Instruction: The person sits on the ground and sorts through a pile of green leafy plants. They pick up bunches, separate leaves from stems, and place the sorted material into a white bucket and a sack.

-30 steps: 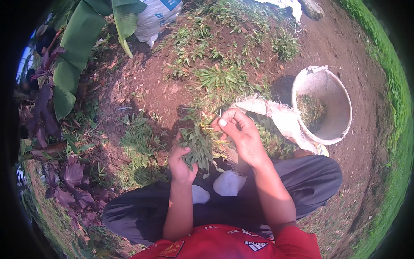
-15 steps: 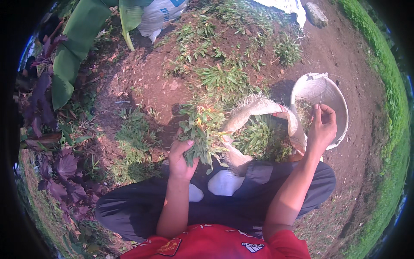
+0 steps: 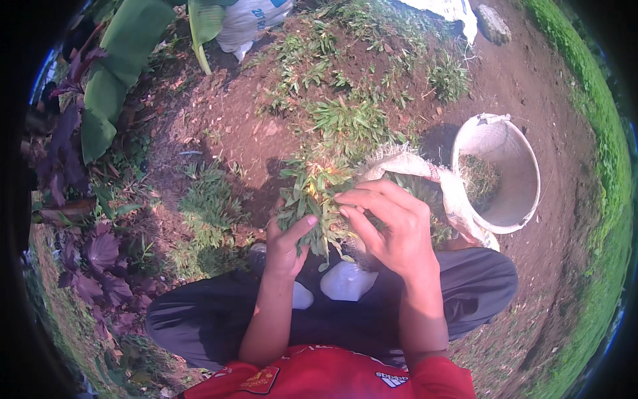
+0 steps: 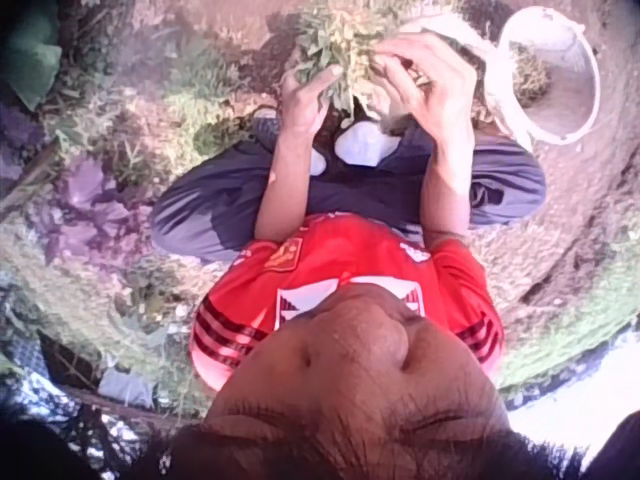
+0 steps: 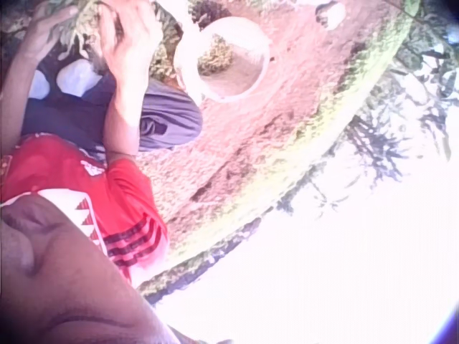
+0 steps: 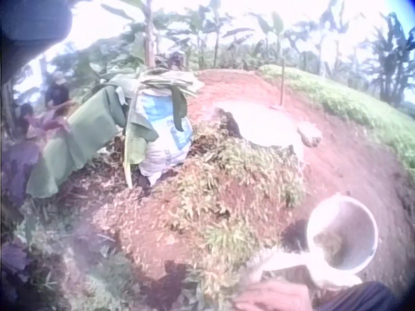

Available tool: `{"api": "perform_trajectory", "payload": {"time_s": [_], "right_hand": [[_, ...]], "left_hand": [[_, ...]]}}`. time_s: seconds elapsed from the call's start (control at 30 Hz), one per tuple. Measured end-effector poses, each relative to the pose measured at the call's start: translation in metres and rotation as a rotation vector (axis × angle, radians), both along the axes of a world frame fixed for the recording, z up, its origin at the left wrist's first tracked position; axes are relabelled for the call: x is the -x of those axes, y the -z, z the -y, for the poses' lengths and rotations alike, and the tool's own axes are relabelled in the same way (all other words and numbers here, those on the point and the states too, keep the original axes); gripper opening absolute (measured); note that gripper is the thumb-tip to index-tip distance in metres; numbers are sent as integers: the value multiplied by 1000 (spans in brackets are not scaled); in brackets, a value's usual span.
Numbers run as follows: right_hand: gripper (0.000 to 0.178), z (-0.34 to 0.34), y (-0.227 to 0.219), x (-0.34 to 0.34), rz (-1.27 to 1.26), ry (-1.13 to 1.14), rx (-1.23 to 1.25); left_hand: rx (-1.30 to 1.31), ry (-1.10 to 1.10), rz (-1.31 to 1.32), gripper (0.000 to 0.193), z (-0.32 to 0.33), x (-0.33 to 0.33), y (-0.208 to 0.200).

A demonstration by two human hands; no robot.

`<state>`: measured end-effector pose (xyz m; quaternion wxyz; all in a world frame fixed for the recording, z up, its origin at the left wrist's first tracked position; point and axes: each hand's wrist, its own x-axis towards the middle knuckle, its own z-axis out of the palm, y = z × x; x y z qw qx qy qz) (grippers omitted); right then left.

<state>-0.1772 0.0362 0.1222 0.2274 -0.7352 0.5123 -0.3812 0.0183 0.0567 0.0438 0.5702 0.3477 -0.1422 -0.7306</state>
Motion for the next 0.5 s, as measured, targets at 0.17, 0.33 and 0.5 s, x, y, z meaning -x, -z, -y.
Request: {"api": "perform_trajectory", "payload": {"time_s": [0.17,0.33,0.5], "right_hand": [[24,10,12,-26,-12,-50,-100],[19,13,26,-14,-22,-80,-81],[10,12,33,-3,237,180,-410]], "left_hand": [[40,40,75,53,-1,-1,3],[-13,46,60,51,0,3,4],[-56,11,67,52,2,3,3]]}}
